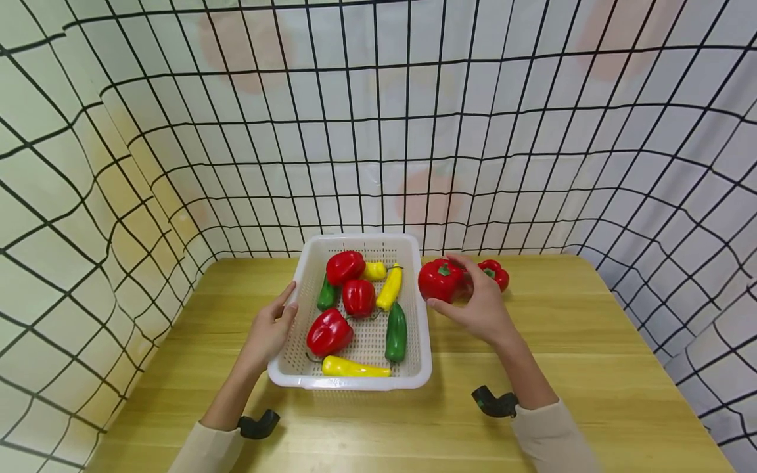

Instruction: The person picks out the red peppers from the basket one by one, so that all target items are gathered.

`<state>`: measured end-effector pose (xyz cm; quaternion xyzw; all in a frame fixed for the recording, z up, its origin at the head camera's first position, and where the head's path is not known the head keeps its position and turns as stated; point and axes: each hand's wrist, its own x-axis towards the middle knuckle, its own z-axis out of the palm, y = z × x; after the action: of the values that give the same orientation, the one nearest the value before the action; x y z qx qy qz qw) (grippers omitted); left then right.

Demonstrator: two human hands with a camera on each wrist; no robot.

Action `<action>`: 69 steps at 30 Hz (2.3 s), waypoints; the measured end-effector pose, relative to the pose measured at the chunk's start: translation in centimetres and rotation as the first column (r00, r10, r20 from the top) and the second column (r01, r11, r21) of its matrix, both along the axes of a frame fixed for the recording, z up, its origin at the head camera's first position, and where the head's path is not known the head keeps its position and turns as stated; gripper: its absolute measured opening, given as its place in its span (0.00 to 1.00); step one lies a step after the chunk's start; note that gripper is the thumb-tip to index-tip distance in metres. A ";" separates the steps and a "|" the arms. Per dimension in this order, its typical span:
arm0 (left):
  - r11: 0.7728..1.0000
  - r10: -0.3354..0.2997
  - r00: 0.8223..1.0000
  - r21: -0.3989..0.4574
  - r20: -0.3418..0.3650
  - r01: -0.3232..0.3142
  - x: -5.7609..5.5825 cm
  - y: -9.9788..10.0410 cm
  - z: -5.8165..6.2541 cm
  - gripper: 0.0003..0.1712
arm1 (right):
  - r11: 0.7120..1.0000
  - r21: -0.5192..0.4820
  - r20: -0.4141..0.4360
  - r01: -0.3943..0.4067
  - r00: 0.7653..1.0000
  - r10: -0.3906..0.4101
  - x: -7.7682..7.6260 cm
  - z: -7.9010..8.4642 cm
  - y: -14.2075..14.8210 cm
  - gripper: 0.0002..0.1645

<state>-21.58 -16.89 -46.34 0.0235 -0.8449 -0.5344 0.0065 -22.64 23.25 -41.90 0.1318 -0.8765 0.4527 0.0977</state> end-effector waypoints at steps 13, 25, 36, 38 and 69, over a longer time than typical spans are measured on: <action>1.000 0.003 1.000 0.016 0.019 -0.004 0.0 -0.1 -0.1 0.31 | 0.997 -0.020 0.062 0.080 0.995 -0.079 -0.4 -3.1 2.6 0.52; 1.000 0.009 1.000 0.015 0.016 -0.009 0.1 -0.1 -0.1 0.31 | 0.989 -0.019 0.123 0.144 0.982 -0.141 -0.7 -6.0 3.3 0.58; 1.000 0.007 1.000 0.020 0.022 -0.008 0.1 0.1 0.0 0.31 | 0.979 0.025 0.082 0.204 0.975 -0.205 -1.2 -8.4 3.1 0.58; 1.000 0.008 1.000 0.021 0.024 -0.008 0.0 0.1 0.0 0.31 | 0.978 0.026 0.088 0.209 0.974 -0.211 -1.2 -8.7 3.0 0.58; 1.000 0.009 1.000 0.025 0.017 -0.009 0.0 0.1 0.1 0.31 | 0.980 0.032 0.102 0.197 0.975 -0.200 -1.2 -9.2 3.4 0.61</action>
<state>-21.58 -16.78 -46.27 0.0318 -0.8380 -0.5447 0.0014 -23.82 26.61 -51.07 0.0208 -0.8940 0.4374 0.0948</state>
